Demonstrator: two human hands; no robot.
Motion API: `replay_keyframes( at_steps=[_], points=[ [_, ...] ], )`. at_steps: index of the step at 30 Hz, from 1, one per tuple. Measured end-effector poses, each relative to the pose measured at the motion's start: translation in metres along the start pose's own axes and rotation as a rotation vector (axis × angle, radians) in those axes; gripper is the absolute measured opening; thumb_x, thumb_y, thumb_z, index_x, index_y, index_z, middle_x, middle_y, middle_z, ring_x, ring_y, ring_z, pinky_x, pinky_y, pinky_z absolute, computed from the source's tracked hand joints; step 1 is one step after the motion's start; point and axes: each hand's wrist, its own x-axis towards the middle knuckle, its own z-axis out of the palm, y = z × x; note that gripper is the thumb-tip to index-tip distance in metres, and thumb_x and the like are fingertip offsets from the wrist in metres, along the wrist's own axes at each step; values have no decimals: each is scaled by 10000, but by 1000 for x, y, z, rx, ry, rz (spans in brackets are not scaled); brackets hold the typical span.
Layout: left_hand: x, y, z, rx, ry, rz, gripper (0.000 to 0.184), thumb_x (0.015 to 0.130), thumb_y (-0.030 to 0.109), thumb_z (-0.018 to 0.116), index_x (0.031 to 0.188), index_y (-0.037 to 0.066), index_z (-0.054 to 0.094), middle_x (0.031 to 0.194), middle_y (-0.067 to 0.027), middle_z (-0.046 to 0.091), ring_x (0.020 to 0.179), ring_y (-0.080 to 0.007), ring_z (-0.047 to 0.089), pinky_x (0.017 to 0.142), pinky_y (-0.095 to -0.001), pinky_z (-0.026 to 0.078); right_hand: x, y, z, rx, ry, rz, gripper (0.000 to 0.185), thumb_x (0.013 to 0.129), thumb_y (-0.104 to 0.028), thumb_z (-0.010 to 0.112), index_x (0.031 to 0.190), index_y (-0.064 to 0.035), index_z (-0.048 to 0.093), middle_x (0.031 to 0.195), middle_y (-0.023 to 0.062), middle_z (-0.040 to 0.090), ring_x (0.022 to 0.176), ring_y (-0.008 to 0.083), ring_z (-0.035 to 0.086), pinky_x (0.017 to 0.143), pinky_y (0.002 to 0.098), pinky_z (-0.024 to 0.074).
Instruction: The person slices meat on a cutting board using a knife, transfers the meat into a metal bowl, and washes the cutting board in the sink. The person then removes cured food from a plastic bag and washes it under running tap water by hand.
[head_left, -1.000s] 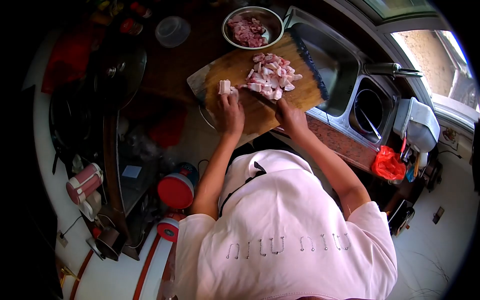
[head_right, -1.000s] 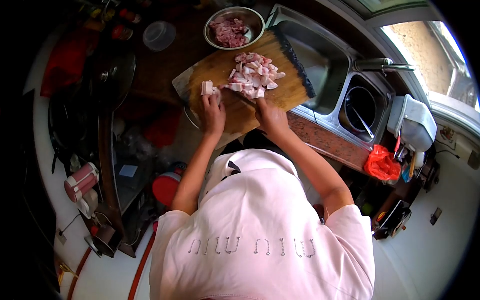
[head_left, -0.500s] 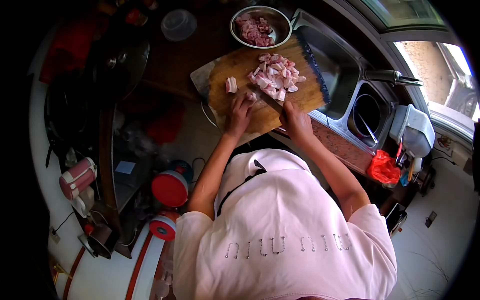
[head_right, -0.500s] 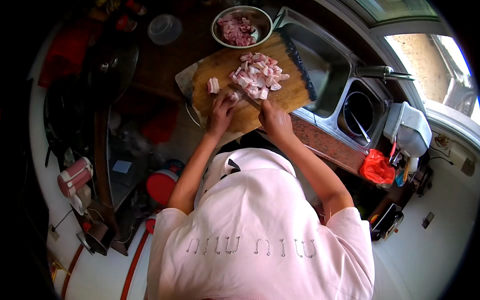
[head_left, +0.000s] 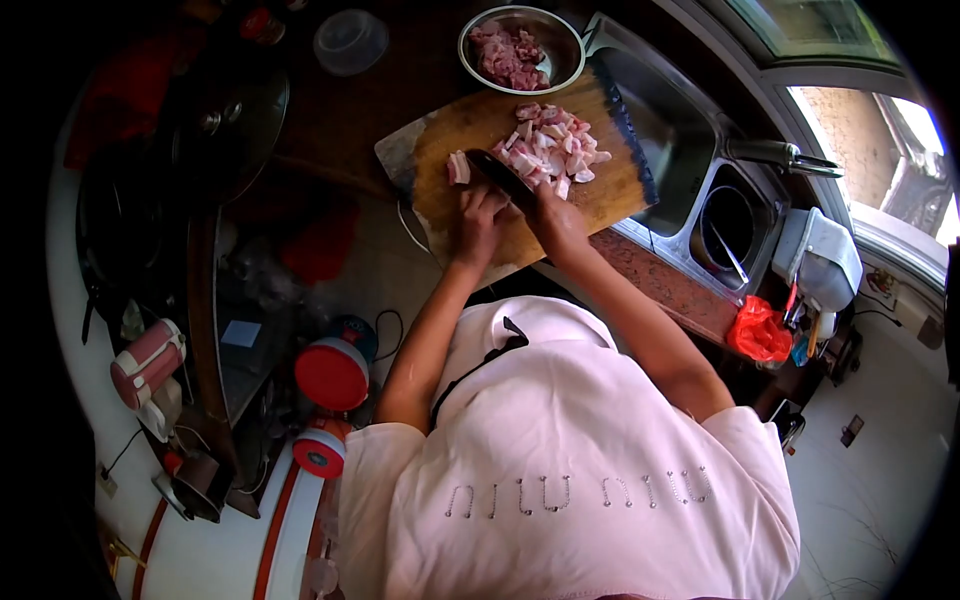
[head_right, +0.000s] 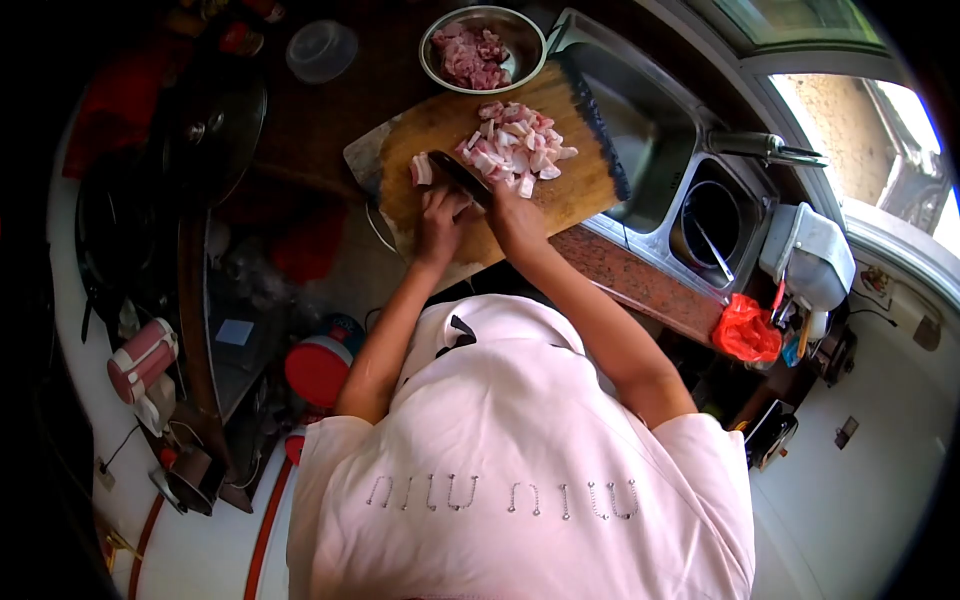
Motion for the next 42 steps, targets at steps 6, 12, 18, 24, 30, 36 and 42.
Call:
replay_keyframes(
  at_steps=[6,12,18,24,30,36,42],
  points=[
    [0,3,-5,69,-68,27,179,700,37,689,864,83,635,946,-106,585,914,-343,522,791,-428,452,-14,4,14,-25,41,33,182,839,-147,533,946,-46,427,762,237,614,689,422,608,592,530,472],
    [-6,-7,2,92,-72,44,187,697,-4,661,867,65,627,966,-116,575,925,-342,522,817,-432,449,-44,20,-20,-27,-58,28,149,854,-144,537,905,-49,434,783,235,602,743,446,583,616,539,441],
    [-6,-1,-2,80,-28,13,260,678,-7,676,924,40,607,985,-123,578,945,-351,526,825,-433,450,-52,16,-26,25,57,4,151,825,-108,552,890,-48,430,724,227,588,704,451,575,601,535,431],
    [-5,-5,-2,82,-51,26,280,660,-6,685,924,39,605,1014,-132,580,950,-354,530,818,-423,462,-55,14,-35,63,-62,4,163,809,-93,554,864,-38,411,726,232,587,702,449,576,587,527,430],
    [-5,-5,-5,83,-86,31,285,642,-27,672,912,41,610,1026,-142,578,955,-354,531,824,-423,463,-58,8,-42,44,-87,1,208,825,-131,591,878,-45,410,731,254,587,719,464,571,592,531,435],
    [-6,-14,5,96,-62,42,221,647,1,669,854,74,645,933,-111,607,920,-329,555,824,-423,453,-32,-14,-7,-61,-117,215,123,865,-143,485,931,-51,435,786,224,621,748,438,612,638,532,476],
    [10,-30,3,73,-57,65,209,627,66,710,826,112,663,879,-82,621,878,-296,567,825,-428,438,2,-24,13,-5,25,73,124,858,-126,470,951,-50,441,809,244,620,747,440,615,629,540,475]
  ],
)
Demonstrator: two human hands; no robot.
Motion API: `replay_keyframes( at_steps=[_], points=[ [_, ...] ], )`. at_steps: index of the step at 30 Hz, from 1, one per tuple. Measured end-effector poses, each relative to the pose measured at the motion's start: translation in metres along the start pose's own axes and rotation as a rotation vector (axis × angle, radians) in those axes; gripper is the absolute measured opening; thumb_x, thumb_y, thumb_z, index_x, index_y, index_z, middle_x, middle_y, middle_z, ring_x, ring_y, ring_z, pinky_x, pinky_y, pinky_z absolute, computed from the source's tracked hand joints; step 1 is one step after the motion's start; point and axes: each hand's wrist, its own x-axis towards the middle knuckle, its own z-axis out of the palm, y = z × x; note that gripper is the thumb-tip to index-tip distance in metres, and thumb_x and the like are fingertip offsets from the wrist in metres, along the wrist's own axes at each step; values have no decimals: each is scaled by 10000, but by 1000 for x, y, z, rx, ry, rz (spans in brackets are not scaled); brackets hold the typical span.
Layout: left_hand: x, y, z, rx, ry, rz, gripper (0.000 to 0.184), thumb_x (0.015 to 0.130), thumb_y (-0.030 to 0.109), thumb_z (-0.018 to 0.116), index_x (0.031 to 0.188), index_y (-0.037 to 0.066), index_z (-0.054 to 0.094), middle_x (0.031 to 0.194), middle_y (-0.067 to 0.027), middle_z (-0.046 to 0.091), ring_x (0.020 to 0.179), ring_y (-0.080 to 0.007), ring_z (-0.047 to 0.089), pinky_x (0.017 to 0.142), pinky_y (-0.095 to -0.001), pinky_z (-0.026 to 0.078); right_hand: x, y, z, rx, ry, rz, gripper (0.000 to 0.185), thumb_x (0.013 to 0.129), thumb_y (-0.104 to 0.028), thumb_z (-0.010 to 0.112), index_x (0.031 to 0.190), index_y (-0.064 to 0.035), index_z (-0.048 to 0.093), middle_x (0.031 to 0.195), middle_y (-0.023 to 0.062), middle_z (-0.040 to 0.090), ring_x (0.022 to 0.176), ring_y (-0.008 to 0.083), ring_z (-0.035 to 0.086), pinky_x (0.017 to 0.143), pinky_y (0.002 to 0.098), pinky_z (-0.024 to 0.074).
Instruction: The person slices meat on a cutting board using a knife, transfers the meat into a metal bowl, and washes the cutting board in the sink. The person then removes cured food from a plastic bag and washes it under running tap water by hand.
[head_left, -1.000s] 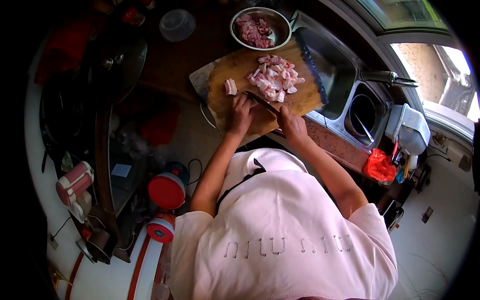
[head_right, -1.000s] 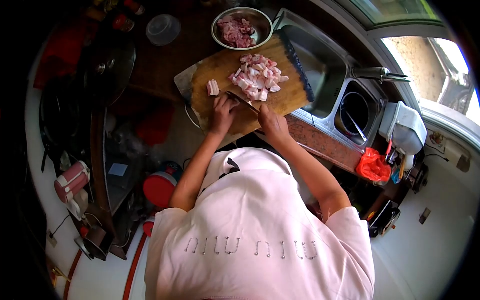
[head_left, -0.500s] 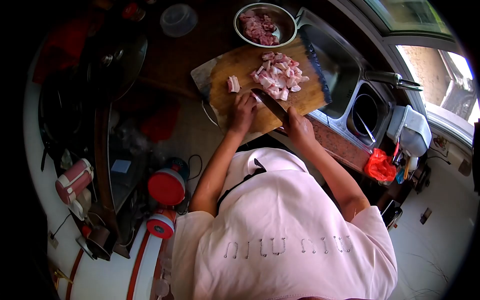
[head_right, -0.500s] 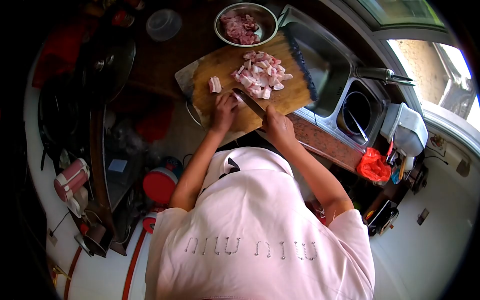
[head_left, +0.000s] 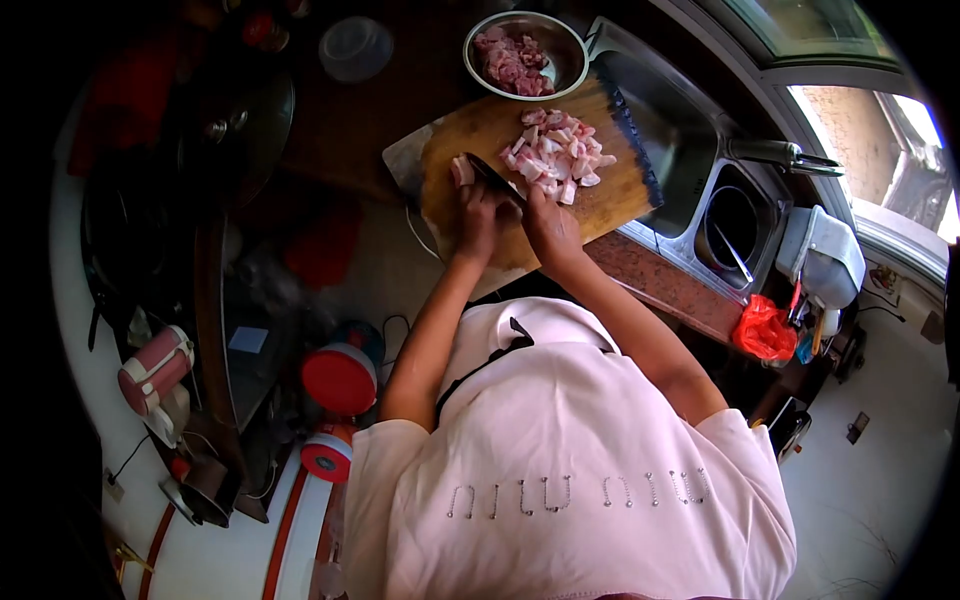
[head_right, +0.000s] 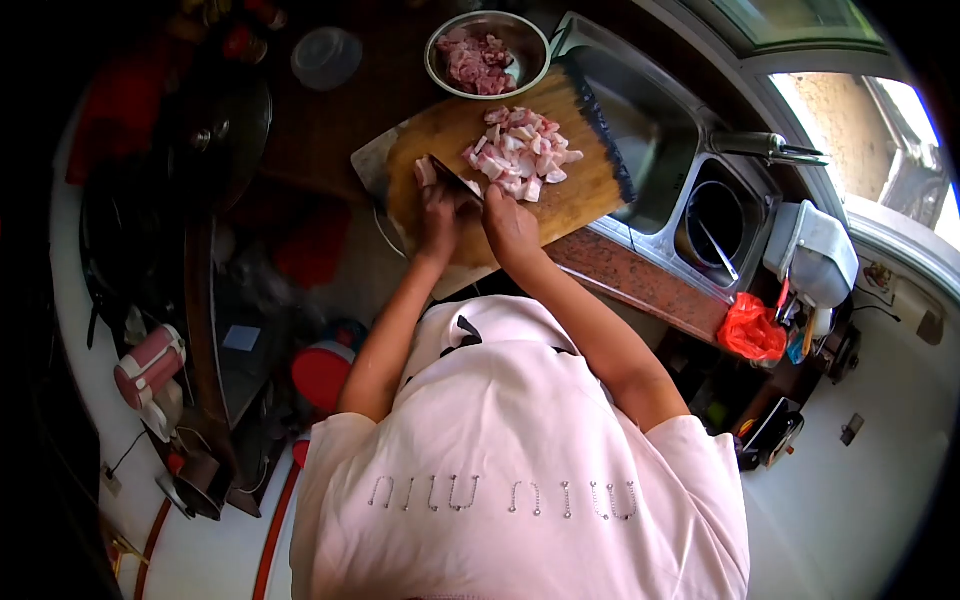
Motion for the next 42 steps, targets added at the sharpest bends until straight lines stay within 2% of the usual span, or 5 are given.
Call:
replay_keyframes(
  at_steps=[7,23,28,32,42],
  points=[
    [-7,9,5,70,16,-56,134,731,27,649,855,73,632,985,-122,558,946,-352,511,847,-405,446,-48,36,-9,-66,-44,38,109,840,-108,497,919,-49,449,772,232,613,685,433,605,583,523,470],
    [-19,26,-4,44,-3,-67,313,707,15,640,1005,27,545,1045,-168,556,961,-399,515,813,-459,450,-60,32,-52,33,-102,-52,161,815,-101,550,909,-54,429,740,209,613,695,433,593,592,519,454],
    [-19,21,-2,88,-21,-11,194,686,27,653,866,42,580,1009,-163,555,944,-387,518,830,-464,442,-42,19,-21,-82,-110,85,147,834,-133,528,915,-51,438,733,222,623,692,420,619,594,514,480],
    [-14,24,-4,33,19,21,186,645,18,666,807,80,599,910,-101,578,940,-345,520,839,-436,427,-5,2,3,3,35,-74,142,856,-142,506,919,-39,433,750,229,626,704,431,619,606,516,488],
    [-15,30,0,36,60,-121,196,711,-13,626,893,12,559,1003,-169,543,970,-386,494,842,-461,428,-51,46,-18,-44,-125,-21,123,856,-134,489,930,-47,443,765,234,621,726,428,616,600,525,467]
  ],
)
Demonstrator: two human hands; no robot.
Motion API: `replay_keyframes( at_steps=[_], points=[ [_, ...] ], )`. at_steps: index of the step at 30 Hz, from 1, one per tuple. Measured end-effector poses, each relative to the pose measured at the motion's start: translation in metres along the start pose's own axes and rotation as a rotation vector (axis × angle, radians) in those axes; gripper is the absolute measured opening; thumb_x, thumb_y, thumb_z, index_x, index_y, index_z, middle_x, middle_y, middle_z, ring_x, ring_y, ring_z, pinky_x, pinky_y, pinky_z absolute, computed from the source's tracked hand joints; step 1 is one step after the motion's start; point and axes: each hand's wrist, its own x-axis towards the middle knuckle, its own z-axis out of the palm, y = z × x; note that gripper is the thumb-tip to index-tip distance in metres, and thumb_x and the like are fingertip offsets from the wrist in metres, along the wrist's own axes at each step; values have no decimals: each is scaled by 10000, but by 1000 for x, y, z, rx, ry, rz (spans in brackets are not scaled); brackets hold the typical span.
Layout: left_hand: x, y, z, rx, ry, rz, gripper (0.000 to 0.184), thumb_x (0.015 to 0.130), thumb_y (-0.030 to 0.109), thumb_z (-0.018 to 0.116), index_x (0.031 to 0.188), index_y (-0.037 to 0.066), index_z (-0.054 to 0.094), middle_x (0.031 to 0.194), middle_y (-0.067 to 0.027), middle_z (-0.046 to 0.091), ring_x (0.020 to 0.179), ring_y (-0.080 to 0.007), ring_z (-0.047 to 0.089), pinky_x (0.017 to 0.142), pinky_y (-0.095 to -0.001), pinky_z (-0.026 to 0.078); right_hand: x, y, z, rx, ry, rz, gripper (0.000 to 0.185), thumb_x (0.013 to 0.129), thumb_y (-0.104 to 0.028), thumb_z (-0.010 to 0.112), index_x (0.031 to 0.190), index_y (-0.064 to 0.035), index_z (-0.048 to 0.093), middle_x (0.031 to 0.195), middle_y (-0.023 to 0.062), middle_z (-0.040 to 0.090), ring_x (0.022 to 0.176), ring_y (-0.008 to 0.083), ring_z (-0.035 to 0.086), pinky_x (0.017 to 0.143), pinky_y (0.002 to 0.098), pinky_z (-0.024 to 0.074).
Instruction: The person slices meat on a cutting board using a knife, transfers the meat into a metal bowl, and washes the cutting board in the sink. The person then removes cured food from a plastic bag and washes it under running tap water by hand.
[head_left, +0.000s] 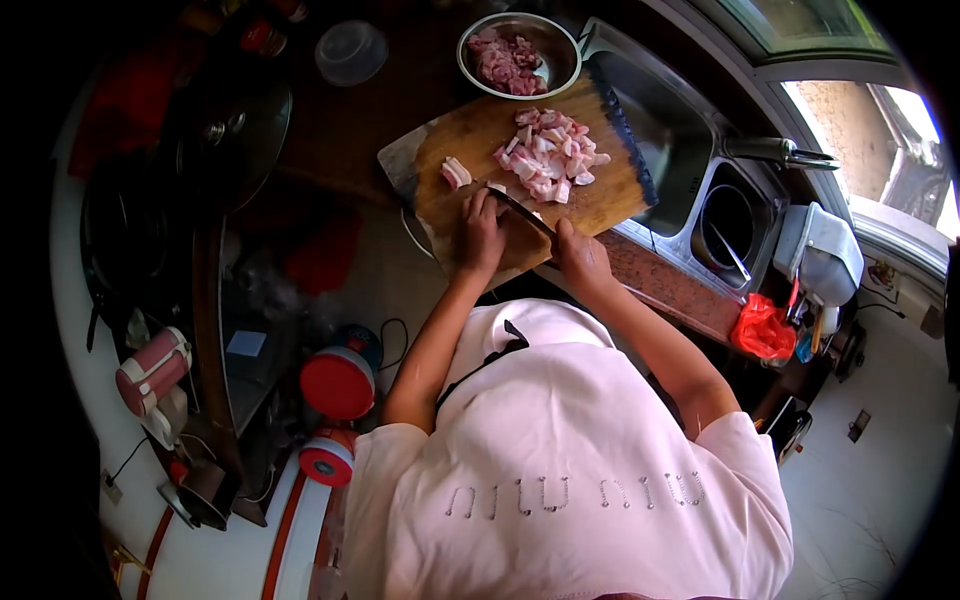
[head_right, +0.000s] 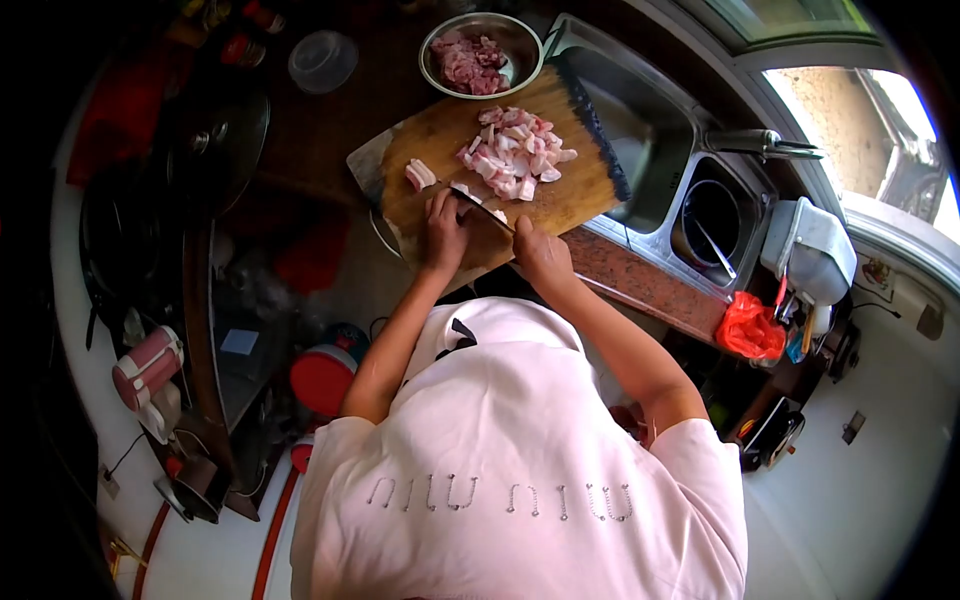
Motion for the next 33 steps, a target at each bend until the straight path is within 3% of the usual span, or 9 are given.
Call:
replay_keyframes(
  at_steps=[3,6,7,13,16,21,27,33],
  points=[
    [4,4,1,-69,48,-99,182,695,28,657,852,33,564,979,-170,547,954,-392,495,843,-481,420,14,-8,8,-6,47,-1,139,852,-132,499,947,-44,446,765,236,620,719,430,616,603,525,473],
    [-1,-4,1,-63,-139,17,182,676,70,685,819,58,575,948,-173,548,936,-389,500,831,-503,414,32,-20,15,18,81,1,165,842,-131,521,958,-40,446,783,243,621,716,434,614,611,529,476],
    [-1,-5,1,-14,-59,172,195,701,152,716,833,86,588,899,-103,583,870,-333,536,803,-437,407,35,-25,12,13,76,21,162,839,-123,517,954,-37,442,773,246,621,722,435,613,612,529,472],
    [-4,-1,3,-76,-89,2,278,693,64,708,924,48,554,998,-161,541,938,-360,518,801,-443,433,25,-3,-6,167,163,-4,197,808,-113,559,927,-22,432,760,261,609,720,454,593,608,541,453],
    [-5,1,2,-187,23,37,305,701,16,678,966,31,529,1037,-187,518,985,-376,504,798,-441,448,10,-2,-22,120,164,-53,176,815,-109,554,899,-27,422,725,250,593,703,453,583,588,542,439],
    [-11,3,0,-184,-4,26,253,714,-3,635,936,37,522,1014,-177,538,951,-377,530,795,-441,448,-16,-9,-31,135,84,-123,155,820,-91,543,898,-43,417,713,231,597,682,444,585,573,531,444],
    [-8,-3,4,-45,24,99,198,705,26,646,870,66,544,939,-137,585,896,-360,552,784,-446,435,-5,-25,-14,-11,-9,75,129,840,-102,503,922,-49,418,718,231,610,692,433,612,584,524,467],
    [-13,-11,6,28,-12,128,159,689,52,667,796,82,554,873,-114,579,851,-351,546,765,-451,425,41,-41,19,72,115,-24,148,846,-108,488,958,-43,417,788,243,619,727,431,617,603,528,474]
  ],
)
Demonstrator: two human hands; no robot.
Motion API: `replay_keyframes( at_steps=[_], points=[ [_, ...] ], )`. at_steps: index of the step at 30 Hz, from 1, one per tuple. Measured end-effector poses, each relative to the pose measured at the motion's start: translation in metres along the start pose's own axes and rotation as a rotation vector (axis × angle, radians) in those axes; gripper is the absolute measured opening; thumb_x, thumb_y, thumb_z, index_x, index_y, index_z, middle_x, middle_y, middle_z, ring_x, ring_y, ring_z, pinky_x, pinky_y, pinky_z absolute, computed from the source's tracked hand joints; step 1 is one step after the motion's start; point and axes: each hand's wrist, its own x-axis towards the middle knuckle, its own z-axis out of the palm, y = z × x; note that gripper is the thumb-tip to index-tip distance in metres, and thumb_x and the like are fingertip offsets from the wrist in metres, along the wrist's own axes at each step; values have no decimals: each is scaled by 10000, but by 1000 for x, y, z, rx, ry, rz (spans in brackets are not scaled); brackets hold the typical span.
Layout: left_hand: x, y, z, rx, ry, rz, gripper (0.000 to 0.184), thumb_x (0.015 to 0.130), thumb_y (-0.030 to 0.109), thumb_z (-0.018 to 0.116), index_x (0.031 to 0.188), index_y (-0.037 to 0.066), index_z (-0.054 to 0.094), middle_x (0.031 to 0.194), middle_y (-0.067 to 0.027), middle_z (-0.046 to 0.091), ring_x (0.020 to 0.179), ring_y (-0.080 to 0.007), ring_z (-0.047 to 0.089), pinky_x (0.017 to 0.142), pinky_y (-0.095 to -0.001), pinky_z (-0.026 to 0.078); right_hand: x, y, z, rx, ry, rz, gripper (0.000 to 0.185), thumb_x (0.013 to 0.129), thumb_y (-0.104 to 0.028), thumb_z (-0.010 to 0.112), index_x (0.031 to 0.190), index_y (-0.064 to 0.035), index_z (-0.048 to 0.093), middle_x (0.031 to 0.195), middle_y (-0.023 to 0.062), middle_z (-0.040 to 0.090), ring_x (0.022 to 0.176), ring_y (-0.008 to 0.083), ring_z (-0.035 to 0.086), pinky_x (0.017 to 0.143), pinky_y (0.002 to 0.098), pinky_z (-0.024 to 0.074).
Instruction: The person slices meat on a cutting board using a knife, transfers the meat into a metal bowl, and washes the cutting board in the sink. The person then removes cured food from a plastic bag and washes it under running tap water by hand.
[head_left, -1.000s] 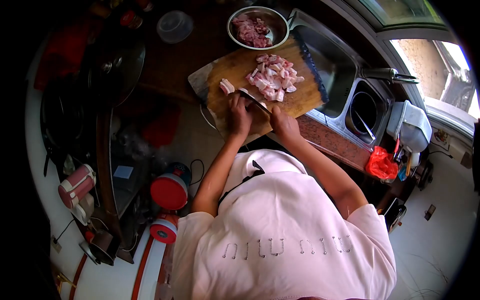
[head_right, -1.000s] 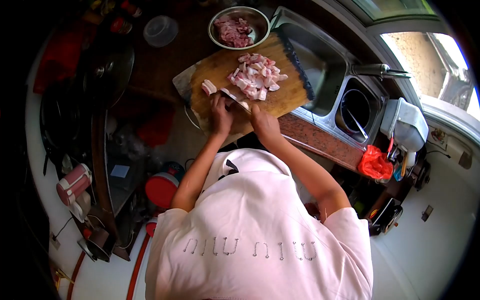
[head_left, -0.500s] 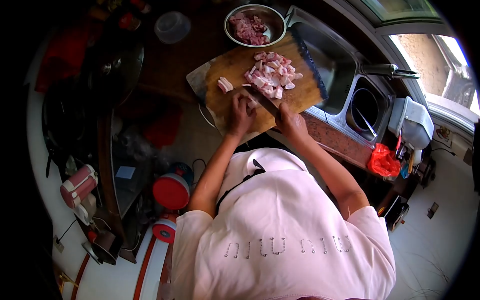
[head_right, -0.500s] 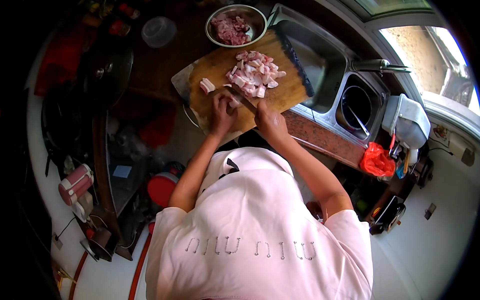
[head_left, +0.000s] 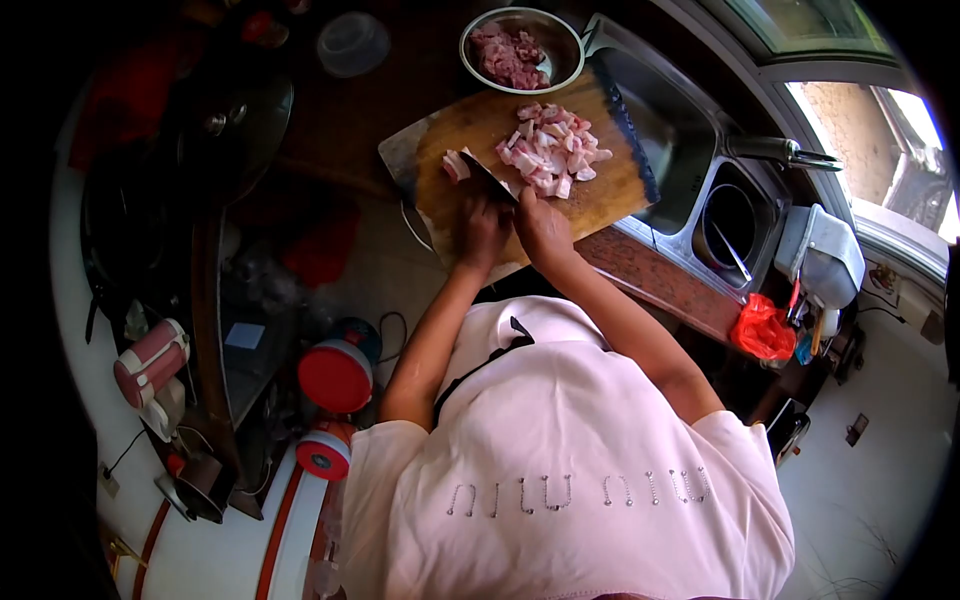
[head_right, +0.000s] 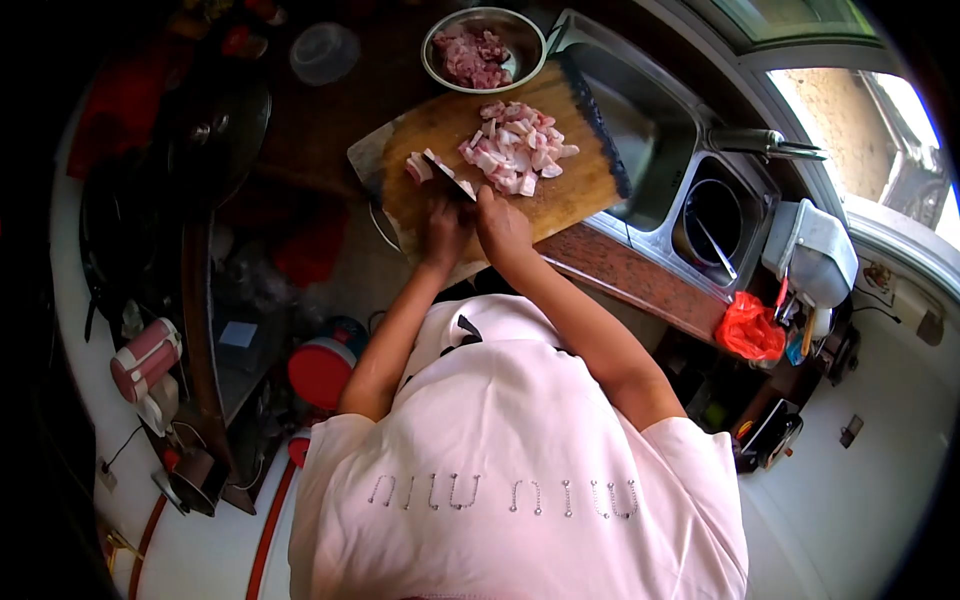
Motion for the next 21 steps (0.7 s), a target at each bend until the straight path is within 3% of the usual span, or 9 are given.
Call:
replay_keyframes(
  at_steps=[7,10,12,15,16,21],
  points=[
    [9,9,-5,-47,31,-62,97,724,23,593,769,71,522,831,-132,523,796,-365,499,722,-462,418,-43,32,-16,-58,-68,28,161,842,-139,517,942,-44,435,793,229,621,723,426,614,600,527,474],
    [8,12,-2,-104,51,-163,109,721,37,612,795,60,535,847,-140,522,795,-367,497,727,-469,419,-32,28,-8,-69,-67,59,156,850,-142,513,945,-47,434,784,226,623,716,424,615,596,526,472],
    [7,19,-4,-150,70,-139,138,713,52,637,816,58,545,851,-139,525,797,-364,500,721,-469,420,-15,21,0,-10,32,-52,179,865,-176,507,956,-45,426,770,224,625,714,422,618,603,523,474],
    [8,6,-3,-89,-7,-89,207,692,92,691,847,54,559,879,-136,541,825,-360,512,720,-460,429,0,13,-10,0,-39,-20,200,863,-178,518,972,-40,423,783,228,623,733,419,617,622,519,474],
    [6,6,-4,-74,-26,-108,211,692,94,694,849,55,559,884,-135,543,833,-360,514,723,-458,430,1,13,-18,4,-102,41,207,847,-150,540,972,-32,424,805,236,618,752,416,612,633,519,469],
    [0,5,-6,-96,-21,-146,222,733,81,677,919,52,559,895,-131,564,870,-343,547,748,-432,459,-25,29,-45,41,-7,-37,192,816,-93,549,950,-26,429,783,258,596,740,439,588,619,527,454]
  ],
)
